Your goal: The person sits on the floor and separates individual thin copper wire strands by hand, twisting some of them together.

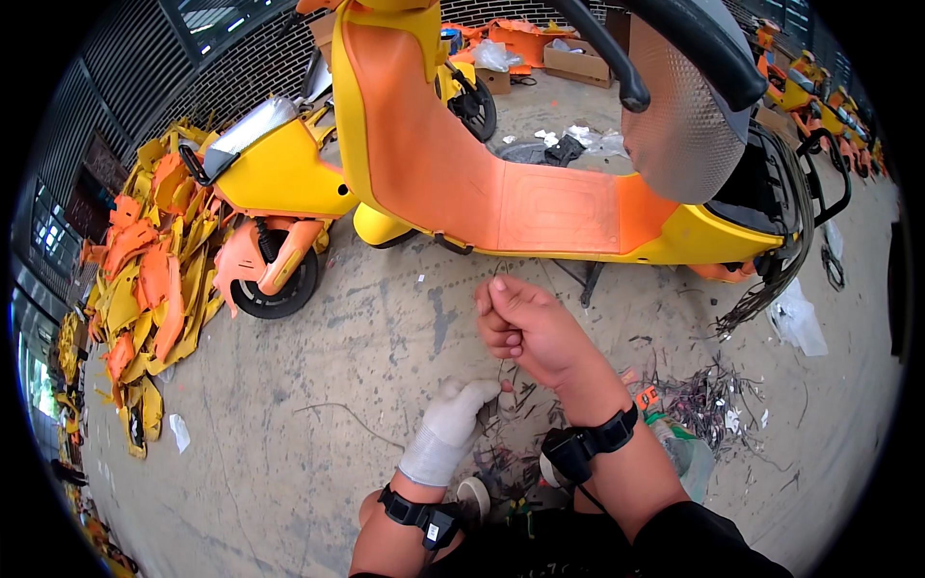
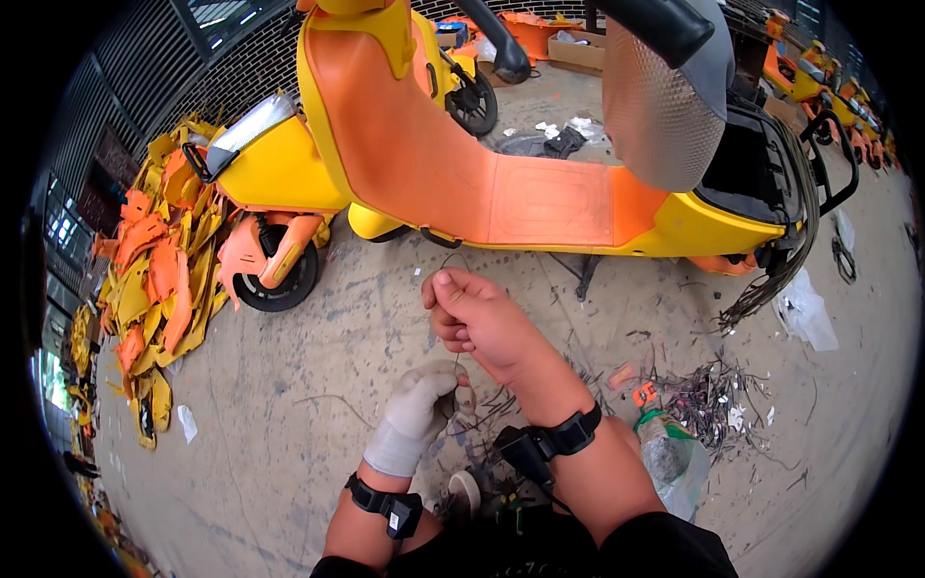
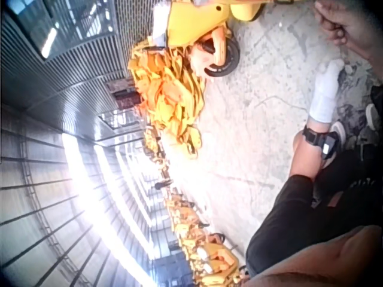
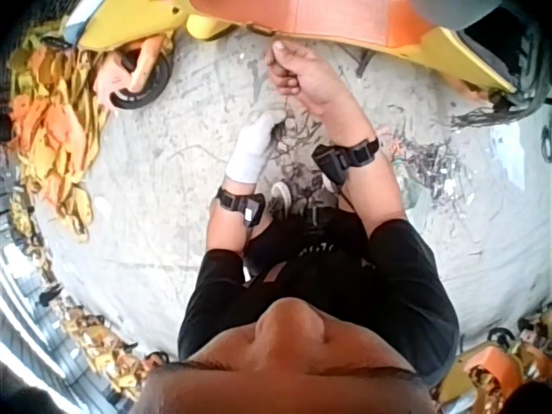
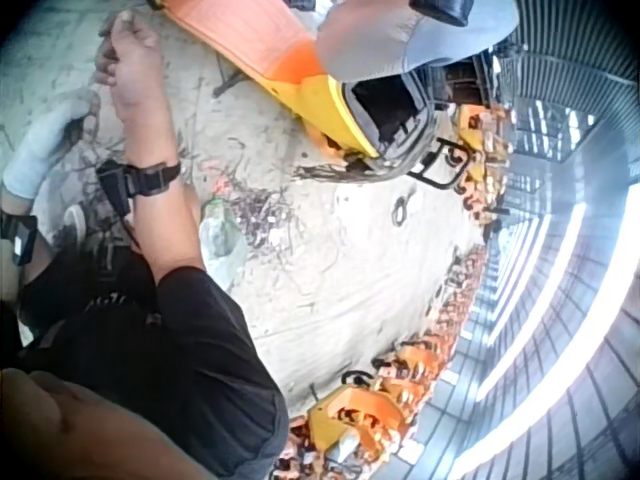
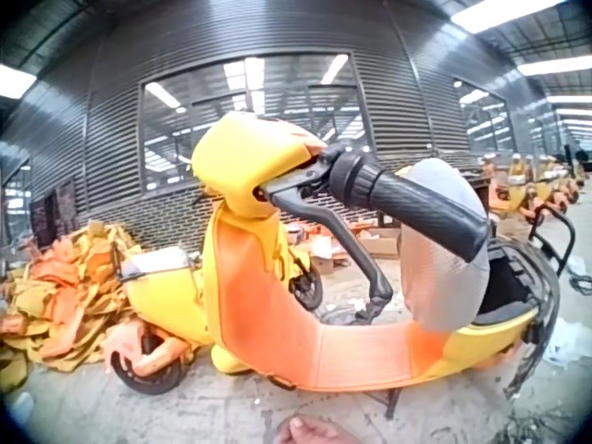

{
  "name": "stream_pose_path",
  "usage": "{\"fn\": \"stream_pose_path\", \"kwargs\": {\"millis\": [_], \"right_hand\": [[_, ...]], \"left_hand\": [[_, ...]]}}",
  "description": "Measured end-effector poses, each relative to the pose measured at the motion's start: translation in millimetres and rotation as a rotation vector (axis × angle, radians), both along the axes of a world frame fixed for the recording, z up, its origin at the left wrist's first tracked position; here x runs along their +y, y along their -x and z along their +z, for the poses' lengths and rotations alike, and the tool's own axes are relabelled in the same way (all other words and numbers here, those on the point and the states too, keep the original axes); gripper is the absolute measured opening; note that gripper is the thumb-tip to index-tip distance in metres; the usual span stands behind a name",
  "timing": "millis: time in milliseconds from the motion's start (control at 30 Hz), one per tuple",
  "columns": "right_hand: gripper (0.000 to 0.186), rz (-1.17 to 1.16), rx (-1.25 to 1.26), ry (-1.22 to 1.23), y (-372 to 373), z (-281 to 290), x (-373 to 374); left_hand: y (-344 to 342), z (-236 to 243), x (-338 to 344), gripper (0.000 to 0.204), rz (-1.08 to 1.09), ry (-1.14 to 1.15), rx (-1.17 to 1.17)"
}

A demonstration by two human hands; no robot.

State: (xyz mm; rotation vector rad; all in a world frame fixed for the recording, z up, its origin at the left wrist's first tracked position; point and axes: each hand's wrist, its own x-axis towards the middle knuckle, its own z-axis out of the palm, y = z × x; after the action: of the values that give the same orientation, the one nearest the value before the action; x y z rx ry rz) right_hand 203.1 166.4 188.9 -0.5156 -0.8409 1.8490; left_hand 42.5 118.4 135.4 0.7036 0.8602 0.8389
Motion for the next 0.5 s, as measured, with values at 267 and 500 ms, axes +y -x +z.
{"fn": "stream_pose_path", "kwargs": {"millis": [267,500], "right_hand": [[0.028,-0.106,-0.05,0.027,-2.5,-2.2,2.4],[0.029,-0.18,-0.052,0.099,3.0,-5.8,3.3]], "left_hand": [[-1.8,5.0,0.1,0.017,0.073,-0.01,0.137],[4.5,9.8,-1.9,0.017,0.103,-0.058,0.241]]}}
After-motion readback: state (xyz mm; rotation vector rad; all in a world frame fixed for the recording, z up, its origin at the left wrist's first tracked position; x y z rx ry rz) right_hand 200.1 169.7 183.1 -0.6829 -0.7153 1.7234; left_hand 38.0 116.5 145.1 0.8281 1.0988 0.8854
